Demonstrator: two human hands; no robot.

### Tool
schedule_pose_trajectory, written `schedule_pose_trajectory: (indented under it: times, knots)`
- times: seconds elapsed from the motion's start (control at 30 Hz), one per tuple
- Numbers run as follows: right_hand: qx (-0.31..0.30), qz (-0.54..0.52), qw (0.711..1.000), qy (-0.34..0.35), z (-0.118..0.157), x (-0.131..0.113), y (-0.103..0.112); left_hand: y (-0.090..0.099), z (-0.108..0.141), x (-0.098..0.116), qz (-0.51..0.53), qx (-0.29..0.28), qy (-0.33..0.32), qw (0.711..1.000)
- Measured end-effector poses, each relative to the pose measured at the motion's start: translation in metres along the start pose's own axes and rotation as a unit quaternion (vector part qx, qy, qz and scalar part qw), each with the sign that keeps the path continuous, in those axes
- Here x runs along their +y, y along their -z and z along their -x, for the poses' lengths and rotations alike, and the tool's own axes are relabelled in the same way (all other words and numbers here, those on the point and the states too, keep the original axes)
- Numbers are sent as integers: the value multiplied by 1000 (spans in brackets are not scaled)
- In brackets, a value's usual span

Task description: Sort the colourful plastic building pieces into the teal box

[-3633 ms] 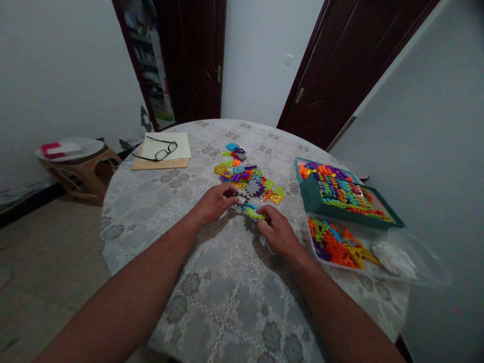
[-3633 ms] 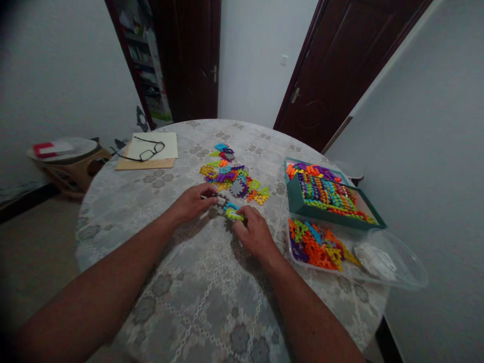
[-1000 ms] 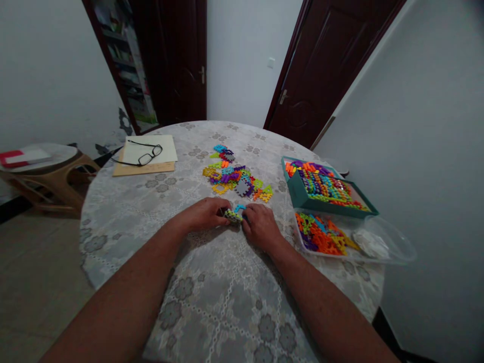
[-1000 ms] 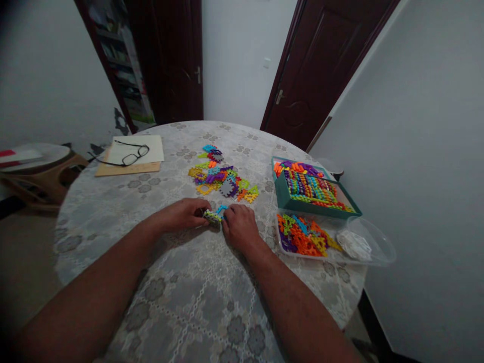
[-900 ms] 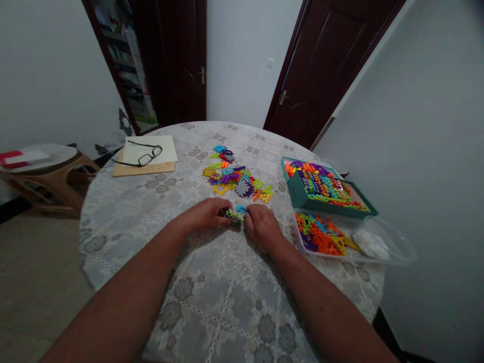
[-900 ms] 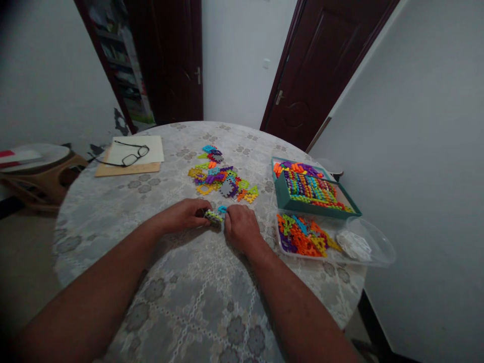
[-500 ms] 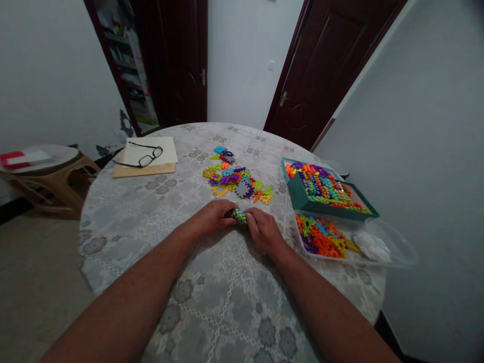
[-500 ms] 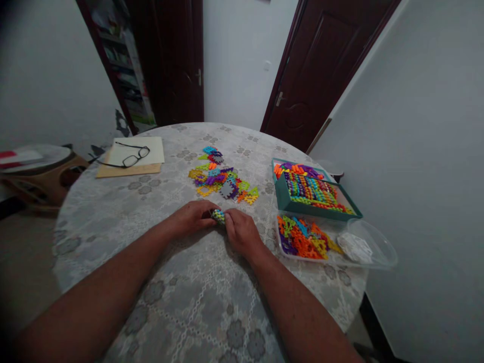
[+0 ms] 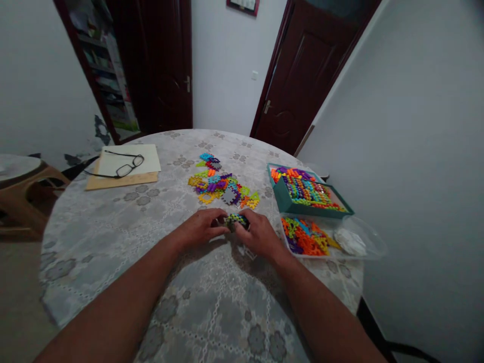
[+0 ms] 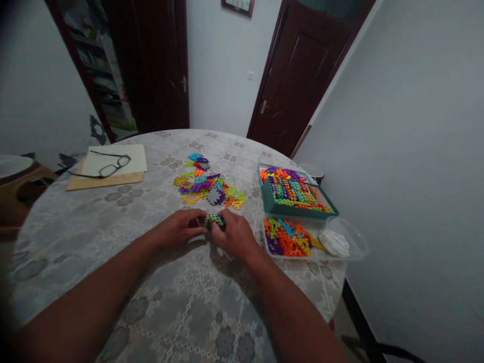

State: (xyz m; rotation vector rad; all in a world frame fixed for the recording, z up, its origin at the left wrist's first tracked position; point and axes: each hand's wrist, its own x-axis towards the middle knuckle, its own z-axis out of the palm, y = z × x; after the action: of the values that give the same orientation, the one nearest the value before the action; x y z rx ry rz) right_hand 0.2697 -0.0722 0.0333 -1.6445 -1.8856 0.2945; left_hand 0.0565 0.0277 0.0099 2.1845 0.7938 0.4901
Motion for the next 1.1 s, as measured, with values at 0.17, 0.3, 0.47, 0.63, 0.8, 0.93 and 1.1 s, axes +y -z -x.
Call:
schedule_pose_trajectory:
  times: [0.17,0.3,0.47,0.63,0.8,0.93,1.1]
  knots:
    - [90,1,994,-63,-10,11,71,3,-4,-4,-6,9,6,1000]
    - [174,80,974,-121,-21,48,140,4,-6,-4,-23,4,14,1000]
    - [197,230,915,-266,-37,123,209,3,-7,-6,-38,6,24,999]
    - [171,305,845,-405,-31,184,243,4,-7,-7,-38,-3,21,999]
    - [144,300,829,-449,-18,210,244,4,-7,-6,-48,-8,16,999]
    - [133,292,837,-443,-16,212,243,5,-6,-3,-43,-7,31,999]
    - [189,301,846,-398,-19,193,248,4,-7,-5,-47,-7,15,999]
